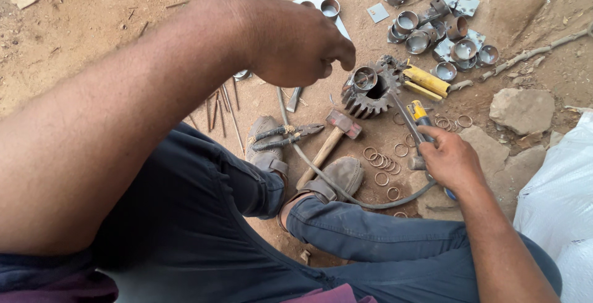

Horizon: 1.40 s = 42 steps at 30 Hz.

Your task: The person sits on the ground and uses a handheld welding torch to weld small metal rings onto a larger gear-like metal component. They repeatedly pick up rings, position them on the gear, and apply the torch to create welds, generating sparks. The person also uses pliers to hold the rings and a hammer to tap the assembly.

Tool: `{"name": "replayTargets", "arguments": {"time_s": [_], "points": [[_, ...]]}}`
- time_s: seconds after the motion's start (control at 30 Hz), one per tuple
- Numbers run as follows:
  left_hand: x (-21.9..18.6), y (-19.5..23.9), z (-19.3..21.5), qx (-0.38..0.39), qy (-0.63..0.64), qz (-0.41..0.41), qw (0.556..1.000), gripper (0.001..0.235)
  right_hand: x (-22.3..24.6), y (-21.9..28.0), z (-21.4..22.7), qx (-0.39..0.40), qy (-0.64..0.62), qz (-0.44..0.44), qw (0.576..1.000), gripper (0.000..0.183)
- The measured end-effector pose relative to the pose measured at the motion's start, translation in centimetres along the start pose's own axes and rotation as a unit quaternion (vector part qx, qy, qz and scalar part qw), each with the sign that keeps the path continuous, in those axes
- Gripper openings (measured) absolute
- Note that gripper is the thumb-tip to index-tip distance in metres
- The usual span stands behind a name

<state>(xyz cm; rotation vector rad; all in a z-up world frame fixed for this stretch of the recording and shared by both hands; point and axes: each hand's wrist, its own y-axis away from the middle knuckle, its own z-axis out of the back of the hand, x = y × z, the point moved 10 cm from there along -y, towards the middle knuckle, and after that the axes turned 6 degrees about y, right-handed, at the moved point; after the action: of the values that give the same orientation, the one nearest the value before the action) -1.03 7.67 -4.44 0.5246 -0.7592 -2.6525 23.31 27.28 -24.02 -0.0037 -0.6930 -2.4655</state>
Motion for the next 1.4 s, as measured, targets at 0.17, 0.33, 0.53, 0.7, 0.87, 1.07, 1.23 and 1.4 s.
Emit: {"name": "replayTargets", "arguments": {"time_s": [0.17,0.33,0.53,0.7,0.87,1.07,1.23,1.4], "points": [[0.3,0.4,-0.2,0.025,-0.005,0.022,0.999,0.046,0.2,-0.2,-0.1,0.005,0.019,0.008,1.0,0.045],[0.6,-0.2,-1.3,0.059,0.007,0.024,0.998,0.047,0.1,0.0,0.4,0.068,0.026,0.004,0.997,0.049],[2.2,-2.7,-4.0,0.092,0.01,0.0,0.996,0.057,-0.9,1.5,-0.3,0.157,0.096,0.012,0.983,0.068],[12.6,-7.8,-7.1,0.073,-0.044,0.009,0.996,0.062,-3.3,1.7,-3.2,0.2,0.094,-0.026,0.975,0.075],[16.7,-12.9,-21.8,0.074,0.138,0.081,0.984,0.054,-4.2,0.2,-5.5,0.183,0.158,0.003,0.97,0.093],[11.8,-14.2,-33.2,0.017,0.122,0.068,0.99,0.069,-6.0,-2.2,-11.4,0.257,0.279,0.008,0.925,0.042],[11.9,-14.4,-34.0,-0.063,0.125,0.054,0.989,0.07,-5.4,-3.7,-15.2,0.272,0.279,0.039,0.92,0.041],[12.6,-15.1,-35.6,-0.078,0.2,0.037,0.976,0.049,-4.5,-4.6,-18.0,0.3,0.295,0.043,0.906,0.047]]}}
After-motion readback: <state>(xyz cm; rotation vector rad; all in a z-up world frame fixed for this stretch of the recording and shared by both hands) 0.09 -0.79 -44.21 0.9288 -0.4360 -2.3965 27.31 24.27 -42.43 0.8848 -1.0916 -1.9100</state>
